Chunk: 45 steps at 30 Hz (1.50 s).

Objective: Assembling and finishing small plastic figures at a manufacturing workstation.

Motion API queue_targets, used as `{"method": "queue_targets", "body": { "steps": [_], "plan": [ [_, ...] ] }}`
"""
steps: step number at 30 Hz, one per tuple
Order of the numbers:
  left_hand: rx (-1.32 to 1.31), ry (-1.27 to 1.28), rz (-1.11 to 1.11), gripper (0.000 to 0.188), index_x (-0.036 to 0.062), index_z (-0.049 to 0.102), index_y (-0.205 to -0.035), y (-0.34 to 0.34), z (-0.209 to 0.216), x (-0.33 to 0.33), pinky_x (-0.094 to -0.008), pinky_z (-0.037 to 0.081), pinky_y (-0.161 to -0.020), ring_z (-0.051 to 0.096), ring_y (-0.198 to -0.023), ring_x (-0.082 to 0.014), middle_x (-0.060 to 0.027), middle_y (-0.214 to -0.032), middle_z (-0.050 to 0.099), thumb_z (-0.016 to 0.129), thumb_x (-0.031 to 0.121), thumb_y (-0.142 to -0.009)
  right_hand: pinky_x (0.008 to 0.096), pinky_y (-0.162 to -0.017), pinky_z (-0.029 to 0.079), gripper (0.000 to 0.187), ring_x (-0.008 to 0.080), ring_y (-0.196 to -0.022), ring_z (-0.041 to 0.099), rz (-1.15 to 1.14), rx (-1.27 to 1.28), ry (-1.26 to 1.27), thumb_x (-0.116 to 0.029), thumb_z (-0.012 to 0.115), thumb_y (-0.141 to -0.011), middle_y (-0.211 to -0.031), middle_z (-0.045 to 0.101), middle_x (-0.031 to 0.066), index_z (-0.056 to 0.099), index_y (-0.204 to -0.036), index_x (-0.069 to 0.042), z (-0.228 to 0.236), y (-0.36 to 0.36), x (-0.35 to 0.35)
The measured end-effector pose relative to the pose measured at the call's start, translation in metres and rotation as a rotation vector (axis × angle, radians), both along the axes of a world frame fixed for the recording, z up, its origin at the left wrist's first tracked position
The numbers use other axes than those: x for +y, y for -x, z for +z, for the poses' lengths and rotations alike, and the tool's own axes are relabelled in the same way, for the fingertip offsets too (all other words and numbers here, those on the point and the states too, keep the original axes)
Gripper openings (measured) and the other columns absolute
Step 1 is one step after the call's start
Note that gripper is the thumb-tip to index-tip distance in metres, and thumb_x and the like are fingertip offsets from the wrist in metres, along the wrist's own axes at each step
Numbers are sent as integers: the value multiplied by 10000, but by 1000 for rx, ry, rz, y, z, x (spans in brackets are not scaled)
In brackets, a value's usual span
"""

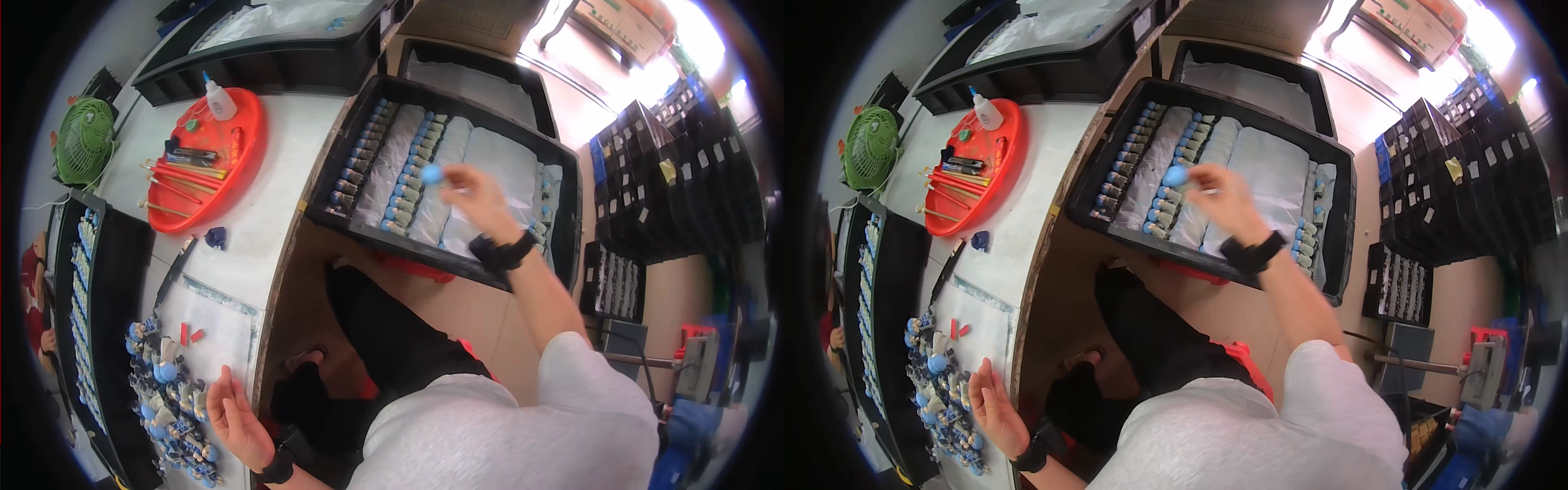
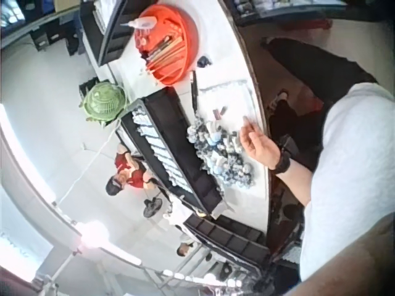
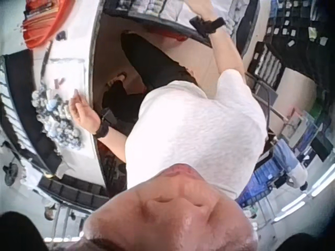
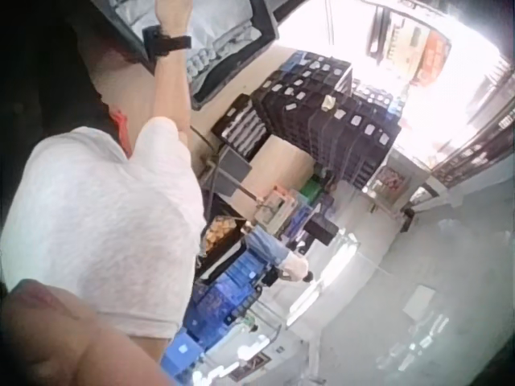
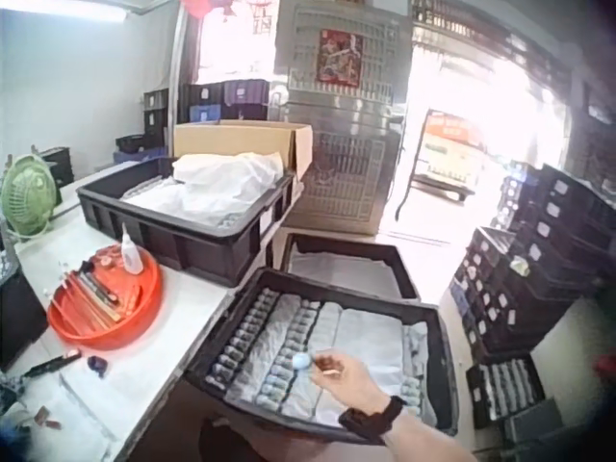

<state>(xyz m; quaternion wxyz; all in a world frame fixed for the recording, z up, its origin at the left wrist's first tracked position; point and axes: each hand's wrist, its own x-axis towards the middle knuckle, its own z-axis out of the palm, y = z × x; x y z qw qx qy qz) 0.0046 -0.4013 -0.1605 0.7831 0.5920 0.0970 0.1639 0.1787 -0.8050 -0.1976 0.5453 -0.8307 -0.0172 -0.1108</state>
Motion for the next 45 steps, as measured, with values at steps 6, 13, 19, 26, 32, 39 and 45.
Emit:
{"method": "queue_targets", "body": {
  "steps": [6, 13, 19, 26, 32, 39, 45],
  "plan": [
    [-1, -56, -66, 268, -28, 425, -1143, -1, -3, 10, -341, 271, -1018, 370, -1189, -266, -206, -1206, 438, 369, 62, -897, 241, -651, 469, 289, 120, -713, 565, -345, 164, 388, -40, 652, -644, -764, 594, 71, 574, -920, -17, -26, 42, -162],
    [12, -63, -31, 240, -49, 436, -1110, 1, -4, 9, -437, 279, -996, 392, -1150, -335, -252, -1202, 416, 371, 15, -887, 306, -658, 465, 213, 227, -722, 585, -491, 405, 567, -2, 605, -609, -757, 596, 100, 571, -816, -40, -80, 72, -229],
    [47, -74, -3, 250, -55, 441, -1111, 0, -3, 3, -425, 299, -985, 419, -1122, -330, -231, -1174, 447, 400, 18, -876, 380, -709, 454, 185, 337, -836, 562, -590, 499, 786, 3, 548, -633, -834, 593, 161, 577, -798, -74, -123, 47, -243],
    [65, -140, 31, 264, -40, 439, -1130, -3, -1, 3, -344, 293, -1006, 410, -1151, -262, -194, -1160, 474, 395, 44, -883, 342, -679, 457, 156, 303, -773, 578, -437, 450, 625, -4, 552, -604, -762, 594, 151, 577, -752, -49, -147, 34, -243],
    [159, -208, 232, 168, -41, 555, -971, 2, 14, -9, -311, 394, -890, 545, -947, -202, -139, -981, 582, 483, -10, -822, 383, -666, 410, 244, 325, -732, 515, -219, 483, 780, -256, 556, -747, -760, 536, 173, 482, -800, -29, -164, 27, -236],
    [-1, -786, -67, 193, -1, 586, -932, -1, 45, -26, -262, 455, -698, 583, -795, -204, -112, -902, 593, 571, -32, -742, 360, -846, 416, 358, 299, -977, 537, -313, 52, 798, -50, 519, -755, -1067, 552, 173, 497, -1109, -2, -134, -21, -246],
    [539, -1603, 449, 179, 23, 559, -799, 10, 73, 17, -385, 440, -596, 558, -702, -306, -138, -764, 562, 610, 184, -742, 232, -783, 422, 227, 133, -886, 538, 358, -9, -35, -24, 495, -832, -951, 576, 83, 525, -1054, 10, 16, -16, 60]
  ]
}}
